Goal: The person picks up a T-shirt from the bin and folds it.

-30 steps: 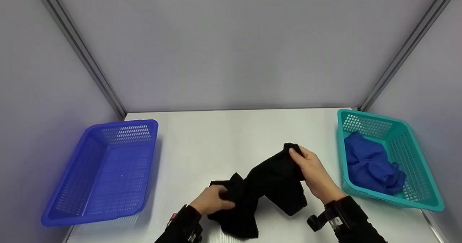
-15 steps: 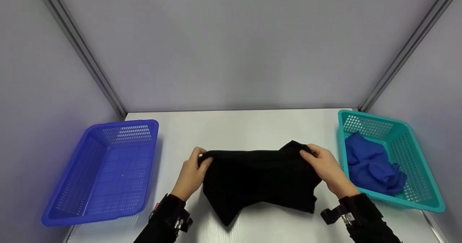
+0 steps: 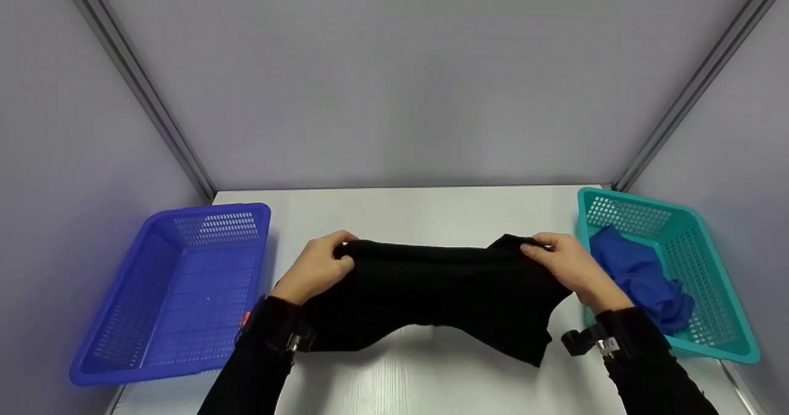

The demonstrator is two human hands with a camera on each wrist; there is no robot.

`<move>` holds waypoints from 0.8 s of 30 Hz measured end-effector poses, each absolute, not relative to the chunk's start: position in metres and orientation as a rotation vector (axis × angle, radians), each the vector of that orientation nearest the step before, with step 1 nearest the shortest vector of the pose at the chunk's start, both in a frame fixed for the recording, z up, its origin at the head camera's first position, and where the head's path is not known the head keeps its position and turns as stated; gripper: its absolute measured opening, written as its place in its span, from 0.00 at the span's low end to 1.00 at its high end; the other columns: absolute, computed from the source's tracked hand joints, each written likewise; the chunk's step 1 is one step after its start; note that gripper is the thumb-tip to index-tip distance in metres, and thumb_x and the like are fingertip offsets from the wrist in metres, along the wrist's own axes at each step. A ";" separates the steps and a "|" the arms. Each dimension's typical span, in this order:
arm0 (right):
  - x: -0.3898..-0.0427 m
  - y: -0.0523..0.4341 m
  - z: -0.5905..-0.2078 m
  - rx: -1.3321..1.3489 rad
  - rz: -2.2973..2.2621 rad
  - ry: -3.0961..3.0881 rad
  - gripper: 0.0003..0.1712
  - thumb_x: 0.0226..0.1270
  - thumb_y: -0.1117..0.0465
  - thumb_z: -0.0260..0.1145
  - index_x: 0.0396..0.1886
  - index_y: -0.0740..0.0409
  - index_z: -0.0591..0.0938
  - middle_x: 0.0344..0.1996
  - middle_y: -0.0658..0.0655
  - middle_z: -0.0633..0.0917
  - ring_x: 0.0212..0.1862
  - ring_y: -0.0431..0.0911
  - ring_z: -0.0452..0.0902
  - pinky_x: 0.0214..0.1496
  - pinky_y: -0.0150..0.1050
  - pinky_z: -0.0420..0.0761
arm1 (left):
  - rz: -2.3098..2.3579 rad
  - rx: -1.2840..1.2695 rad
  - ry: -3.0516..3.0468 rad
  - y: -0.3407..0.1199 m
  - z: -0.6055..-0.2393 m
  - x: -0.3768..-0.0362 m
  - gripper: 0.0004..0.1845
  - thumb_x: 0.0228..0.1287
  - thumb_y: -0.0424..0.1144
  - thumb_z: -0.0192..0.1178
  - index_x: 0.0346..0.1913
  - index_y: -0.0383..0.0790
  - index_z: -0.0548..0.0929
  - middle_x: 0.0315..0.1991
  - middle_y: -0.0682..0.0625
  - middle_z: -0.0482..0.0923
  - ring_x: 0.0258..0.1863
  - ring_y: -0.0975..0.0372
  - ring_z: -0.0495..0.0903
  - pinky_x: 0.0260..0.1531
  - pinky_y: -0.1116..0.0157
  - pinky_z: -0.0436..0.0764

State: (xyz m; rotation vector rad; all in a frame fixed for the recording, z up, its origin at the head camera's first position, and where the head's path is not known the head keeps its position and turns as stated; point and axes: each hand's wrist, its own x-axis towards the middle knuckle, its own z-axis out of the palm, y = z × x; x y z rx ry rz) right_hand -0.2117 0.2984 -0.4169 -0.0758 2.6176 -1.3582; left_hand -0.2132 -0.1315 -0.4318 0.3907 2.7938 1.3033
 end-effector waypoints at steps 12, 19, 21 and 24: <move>-0.224 0.288 -0.441 -0.044 -0.980 3.031 0.15 0.73 0.60 0.65 0.51 0.65 0.87 0.39 0.68 0.89 0.36 0.58 0.85 0.40 0.52 0.83 | 0.729 0.326 3.045 -0.120 -0.469 -0.217 0.11 0.59 0.37 0.71 0.41 0.34 0.89 0.36 0.42 0.82 0.42 0.45 0.82 0.48 0.47 0.79; -0.213 0.297 -0.448 0.289 -1.705 2.527 0.21 0.77 0.60 0.62 0.63 0.68 0.78 0.11 0.51 0.77 0.14 0.42 0.77 0.18 0.36 0.80 | 0.781 0.353 2.885 -0.156 -0.474 -0.217 0.19 0.55 0.44 0.74 0.46 0.36 0.86 0.52 0.41 0.75 0.56 0.42 0.70 0.58 0.43 0.67; -0.210 0.300 -0.447 0.318 -1.807 2.448 0.23 0.77 0.59 0.62 0.63 0.70 0.76 0.13 0.51 0.79 0.17 0.43 0.82 0.20 0.36 0.82 | 0.989 0.387 2.807 -0.167 -0.475 -0.218 0.23 0.55 0.43 0.74 0.50 0.35 0.84 0.58 0.41 0.73 0.61 0.42 0.69 0.64 0.42 0.66; -0.207 0.305 -0.445 0.338 -1.923 2.369 0.21 0.77 0.59 0.62 0.61 0.69 0.75 0.16 0.52 0.81 0.21 0.46 0.85 0.22 0.37 0.84 | 1.254 0.465 2.695 -0.179 -0.476 -0.220 0.22 0.53 0.40 0.75 0.50 0.35 0.82 0.58 0.44 0.77 0.59 0.47 0.74 0.64 0.46 0.70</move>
